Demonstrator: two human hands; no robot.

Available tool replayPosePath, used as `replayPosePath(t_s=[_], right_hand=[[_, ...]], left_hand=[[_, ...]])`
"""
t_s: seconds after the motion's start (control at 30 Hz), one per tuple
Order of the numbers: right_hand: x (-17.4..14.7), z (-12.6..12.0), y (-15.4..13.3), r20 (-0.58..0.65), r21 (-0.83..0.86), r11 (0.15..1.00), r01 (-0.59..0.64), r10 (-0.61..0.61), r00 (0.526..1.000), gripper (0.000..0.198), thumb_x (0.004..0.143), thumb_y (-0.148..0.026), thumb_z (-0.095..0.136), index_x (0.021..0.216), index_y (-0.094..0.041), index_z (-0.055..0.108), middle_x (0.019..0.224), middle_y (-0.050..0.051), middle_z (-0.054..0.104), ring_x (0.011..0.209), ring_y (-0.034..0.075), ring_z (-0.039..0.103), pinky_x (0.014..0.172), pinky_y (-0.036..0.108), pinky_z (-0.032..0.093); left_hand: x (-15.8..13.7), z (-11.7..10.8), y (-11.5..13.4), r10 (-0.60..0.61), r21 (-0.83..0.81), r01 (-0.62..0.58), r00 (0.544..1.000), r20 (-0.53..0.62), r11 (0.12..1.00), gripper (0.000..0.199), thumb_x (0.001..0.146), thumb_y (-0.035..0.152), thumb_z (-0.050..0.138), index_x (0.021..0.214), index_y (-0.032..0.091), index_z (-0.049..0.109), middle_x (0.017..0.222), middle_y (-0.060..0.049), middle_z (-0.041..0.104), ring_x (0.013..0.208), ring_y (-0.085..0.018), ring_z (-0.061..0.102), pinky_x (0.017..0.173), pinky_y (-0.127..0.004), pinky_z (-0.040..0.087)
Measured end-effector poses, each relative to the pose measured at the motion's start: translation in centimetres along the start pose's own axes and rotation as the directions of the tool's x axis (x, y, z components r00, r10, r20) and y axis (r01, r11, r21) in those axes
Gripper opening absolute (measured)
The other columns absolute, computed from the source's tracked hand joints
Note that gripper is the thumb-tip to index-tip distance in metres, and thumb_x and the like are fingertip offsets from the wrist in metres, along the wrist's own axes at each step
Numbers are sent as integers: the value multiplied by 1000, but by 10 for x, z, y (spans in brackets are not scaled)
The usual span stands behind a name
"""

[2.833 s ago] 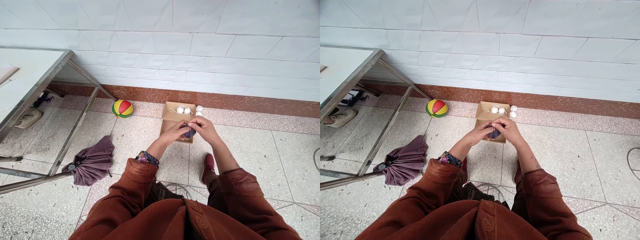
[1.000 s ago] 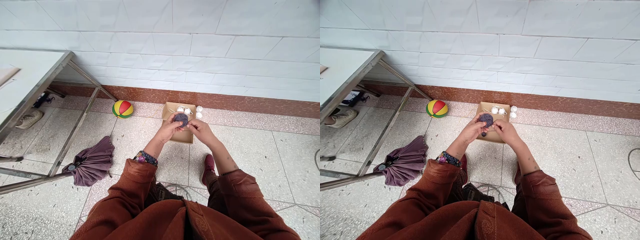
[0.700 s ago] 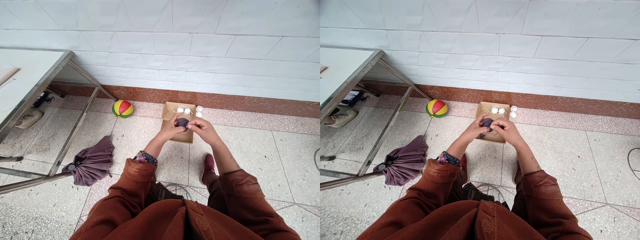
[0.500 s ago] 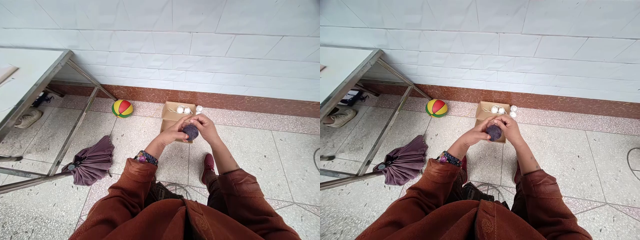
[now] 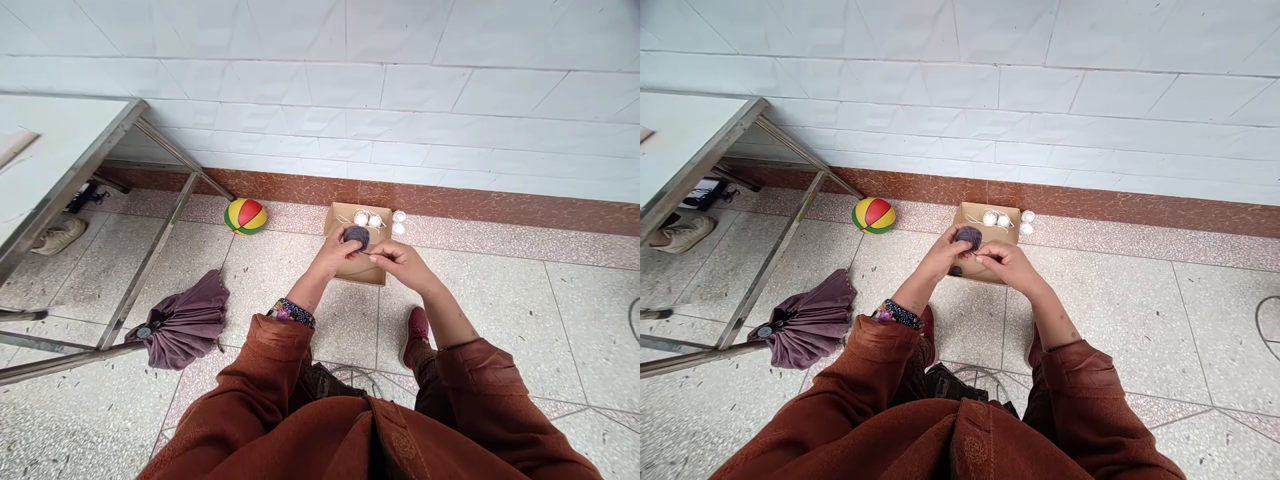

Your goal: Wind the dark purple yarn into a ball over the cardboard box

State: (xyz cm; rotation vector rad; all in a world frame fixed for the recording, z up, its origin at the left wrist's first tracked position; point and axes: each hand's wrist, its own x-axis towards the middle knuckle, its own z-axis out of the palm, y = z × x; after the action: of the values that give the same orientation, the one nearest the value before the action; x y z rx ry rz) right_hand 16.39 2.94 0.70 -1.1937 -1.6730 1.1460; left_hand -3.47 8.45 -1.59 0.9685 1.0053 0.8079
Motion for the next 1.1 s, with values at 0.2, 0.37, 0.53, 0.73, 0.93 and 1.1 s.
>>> replayPosePath(t_s=[0.2,0.37,0.53,0.73,0.93,1.1], right_hand=[[-1,-9,-1,-215,187,980,-65,105,971,33,93,-58,75,88,-25,74,78,0,66,72,17,56,71,33,49],[4,-10,8,-342,125,989,-81,120,932,30,92,-53,74,84,-25,69,75,-2,60,70,16,50,71,32,44],[5,-6,21,-355,-25,988,-150,132,925,28,94,-48,68,80,-24,67,73,-1,61,69,17,52,70,33,43],[4,1,19,-180,-132,989,-62,38,983,24,96,-44,67,82,-24,70,80,2,71,76,20,62,74,34,48],[0,1,-1,-48,42,999,-8,10,999,30,97,-54,71,88,-26,77,87,3,75,82,21,66,80,37,54],[2,-6,7,-268,57,998,-35,49,962,29,94,-54,74,85,-26,74,86,2,72,82,20,64,82,37,53]], left_hand=[[-5,3,-5,29,186,-72,975,222,980,71,66,19,81,134,23,65,110,-4,69,94,-17,63,86,-32,48],[-14,10,-5,19,8,-29,826,563,1000,92,67,27,89,153,28,58,117,-9,70,101,-21,67,87,-34,53],[-21,9,5,12,-180,82,884,467,980,90,74,30,82,158,34,53,126,-6,68,90,-15,66,78,-30,55],[-9,6,6,11,-272,43,981,194,961,60,72,35,83,128,22,68,113,-6,71,82,-13,62,73,-27,52],[0,4,-3,18,83,-24,998,68,996,60,70,26,80,128,21,68,112,-6,70,87,-15,62,80,-31,51],[-11,7,-1,16,112,-61,931,364,992,98,65,20,86,157,27,53,112,-6,69,100,-20,65,93,-37,52]])
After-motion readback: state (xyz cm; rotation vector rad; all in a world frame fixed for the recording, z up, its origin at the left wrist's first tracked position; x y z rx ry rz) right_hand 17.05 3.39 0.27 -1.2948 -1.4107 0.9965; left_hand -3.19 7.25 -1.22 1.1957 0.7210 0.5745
